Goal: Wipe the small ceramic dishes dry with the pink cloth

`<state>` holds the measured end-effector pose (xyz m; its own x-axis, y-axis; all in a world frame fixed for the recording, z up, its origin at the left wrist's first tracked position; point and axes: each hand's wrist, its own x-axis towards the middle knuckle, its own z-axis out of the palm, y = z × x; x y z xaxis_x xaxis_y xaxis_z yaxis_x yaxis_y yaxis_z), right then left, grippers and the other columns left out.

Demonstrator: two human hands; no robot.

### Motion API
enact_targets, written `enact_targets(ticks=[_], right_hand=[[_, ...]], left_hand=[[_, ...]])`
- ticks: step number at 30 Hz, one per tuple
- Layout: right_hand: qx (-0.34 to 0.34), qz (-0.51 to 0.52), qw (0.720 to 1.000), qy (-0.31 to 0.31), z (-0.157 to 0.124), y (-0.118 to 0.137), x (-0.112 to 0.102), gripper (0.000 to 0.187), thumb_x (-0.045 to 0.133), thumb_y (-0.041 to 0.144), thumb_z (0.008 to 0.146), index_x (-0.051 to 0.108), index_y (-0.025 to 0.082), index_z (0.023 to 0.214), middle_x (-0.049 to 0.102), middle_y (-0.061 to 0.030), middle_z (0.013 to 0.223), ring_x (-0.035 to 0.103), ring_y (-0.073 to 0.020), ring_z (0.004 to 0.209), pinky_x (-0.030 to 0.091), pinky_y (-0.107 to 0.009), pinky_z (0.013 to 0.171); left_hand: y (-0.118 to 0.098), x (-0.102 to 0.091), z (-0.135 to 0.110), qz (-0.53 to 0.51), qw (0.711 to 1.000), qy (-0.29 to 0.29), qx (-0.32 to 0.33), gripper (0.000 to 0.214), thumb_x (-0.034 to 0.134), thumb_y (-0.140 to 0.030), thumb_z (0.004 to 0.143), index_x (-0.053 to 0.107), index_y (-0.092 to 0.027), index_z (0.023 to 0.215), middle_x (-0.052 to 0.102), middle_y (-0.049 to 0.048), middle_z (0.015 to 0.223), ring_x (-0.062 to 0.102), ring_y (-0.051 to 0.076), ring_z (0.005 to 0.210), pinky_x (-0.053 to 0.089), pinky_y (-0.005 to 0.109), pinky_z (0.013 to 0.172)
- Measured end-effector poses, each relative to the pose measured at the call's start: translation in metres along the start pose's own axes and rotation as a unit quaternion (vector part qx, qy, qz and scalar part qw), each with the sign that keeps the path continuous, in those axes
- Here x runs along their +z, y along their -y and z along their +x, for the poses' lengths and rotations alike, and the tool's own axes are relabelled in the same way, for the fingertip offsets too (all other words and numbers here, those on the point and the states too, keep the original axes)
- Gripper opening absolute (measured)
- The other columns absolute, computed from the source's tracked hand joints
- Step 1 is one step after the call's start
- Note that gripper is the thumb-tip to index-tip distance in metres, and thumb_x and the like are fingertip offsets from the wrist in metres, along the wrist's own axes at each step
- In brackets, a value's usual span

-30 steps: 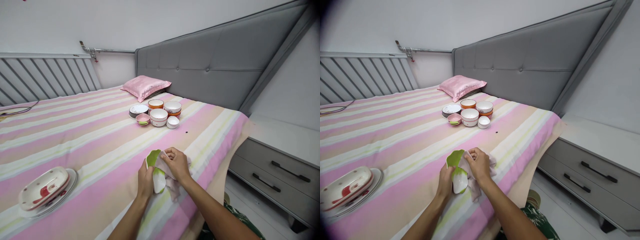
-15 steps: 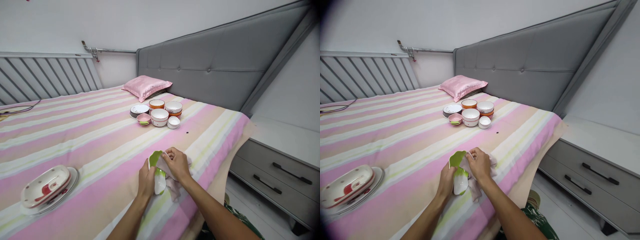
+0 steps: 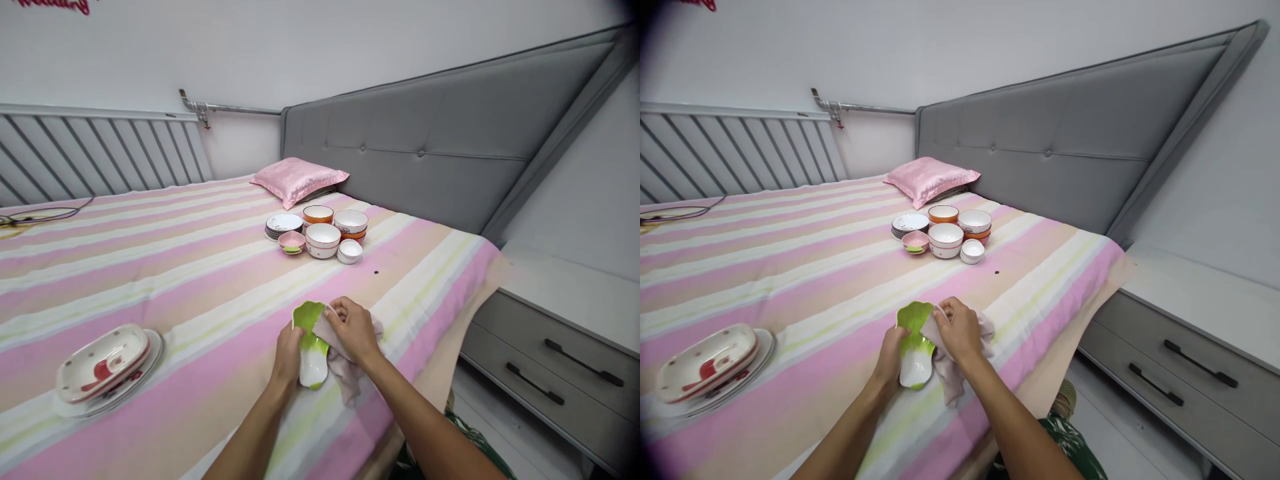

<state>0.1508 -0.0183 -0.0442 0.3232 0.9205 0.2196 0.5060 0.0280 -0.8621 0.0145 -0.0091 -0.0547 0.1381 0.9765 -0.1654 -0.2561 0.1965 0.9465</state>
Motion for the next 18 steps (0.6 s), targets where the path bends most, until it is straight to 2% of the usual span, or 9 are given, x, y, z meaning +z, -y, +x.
enact_targets(ticks=[4, 7, 10, 12, 14, 16, 18], right_hand=[[0.001, 0.012, 1.0, 0.0, 0.001, 0.002, 0.002, 0.018, 0.054, 0.034, 0.073, 0.063, 0.021, 0.08, 0.068, -0.0024, 0.075, 0.063, -0.0174, 0.07, 0.045, -0.025, 0.061], [0.006, 0.064, 0.998, -0.009, 0.004, 0.002, 0.003, 0.023, 0.053, 0.038, 0.074, 0.066, 0.02, 0.079, 0.07, -0.0036, 0.078, 0.064, -0.018, 0.073, 0.046, -0.026, 0.064], [0.057, 0.138, 0.988, -0.029, 0.007, -0.004, 0.005, 0.027, 0.058, 0.043, 0.07, 0.066, 0.018, 0.077, 0.07, -0.0038, 0.072, 0.064, -0.019, 0.07, 0.046, -0.026, 0.062], [0.117, 0.217, 0.967, -0.055, 0.007, -0.009, 0.006, 0.03, 0.062, 0.044, 0.065, 0.065, 0.016, 0.076, 0.069, -0.0036, 0.068, 0.063, -0.0187, 0.066, 0.046, -0.026, 0.06], [0.173, 0.304, 0.934, -0.079, 0.006, -0.013, 0.006, 0.03, 0.065, 0.042, 0.061, 0.063, 0.015, 0.074, 0.068, -0.0033, 0.067, 0.061, -0.0176, 0.064, 0.047, -0.026, 0.059], [0.204, 0.353, 0.908, -0.093, 0.005, -0.015, 0.005, 0.029, 0.065, 0.04, 0.06, 0.061, 0.015, 0.074, 0.067, -0.0028, 0.067, 0.061, -0.0168, 0.064, 0.048, -0.026, 0.06], [0.21, 0.364, 0.902, -0.101, 0.003, -0.013, 0.002, 0.03, 0.064, 0.04, 0.059, 0.059, 0.015, 0.075, 0.066, -0.0025, 0.068, 0.062, -0.0168, 0.065, 0.049, -0.026, 0.061]], left_hand=[[-0.005, 0.0, -0.001, -0.037, 0.999, -0.018, -0.032, 0.008, 0.051, -0.023, 0.059, 0.053, -0.015, 0.059, 0.052, -0.0031, 0.05, 0.046, 0.012, 0.045, 0.035, 0.023, 0.045], [-0.009, 0.0, -0.001, -0.062, 0.997, -0.019, -0.051, 0.009, 0.051, -0.024, 0.06, 0.052, -0.015, 0.06, 0.052, -0.0028, 0.05, 0.046, 0.012, 0.044, 0.035, 0.023, 0.044], [-0.01, -0.003, -0.001, -0.084, 0.994, -0.008, -0.075, 0.015, 0.05, -0.026, 0.064, 0.055, -0.014, 0.068, 0.056, 0.0, 0.053, 0.052, 0.014, 0.046, 0.04, 0.025, 0.046], [-0.01, -0.006, 0.001, -0.11, 0.989, 0.004, -0.095, 0.02, 0.051, -0.028, 0.066, 0.058, -0.012, 0.076, 0.06, 0.0028, 0.058, 0.057, 0.017, 0.052, 0.043, 0.026, 0.05], [-0.009, -0.009, 0.003, -0.144, 0.983, 0.01, -0.112, 0.025, 0.054, -0.03, 0.068, 0.059, -0.012, 0.084, 0.064, 0.005, 0.065, 0.061, 0.019, 0.058, 0.046, 0.028, 0.055], [-0.008, -0.011, 0.004, -0.175, 0.977, 0.013, -0.117, 0.028, 0.057, -0.034, 0.07, 0.06, -0.013, 0.088, 0.066, 0.0062, 0.071, 0.063, 0.02, 0.063, 0.049, 0.029, 0.06], [-0.01, -0.011, 0.004, -0.201, 0.973, 0.026, -0.107, 0.031, 0.057, -0.038, 0.072, 0.061, -0.014, 0.091, 0.068, 0.0069, 0.077, 0.064, 0.021, 0.068, 0.05, 0.03, 0.064]])
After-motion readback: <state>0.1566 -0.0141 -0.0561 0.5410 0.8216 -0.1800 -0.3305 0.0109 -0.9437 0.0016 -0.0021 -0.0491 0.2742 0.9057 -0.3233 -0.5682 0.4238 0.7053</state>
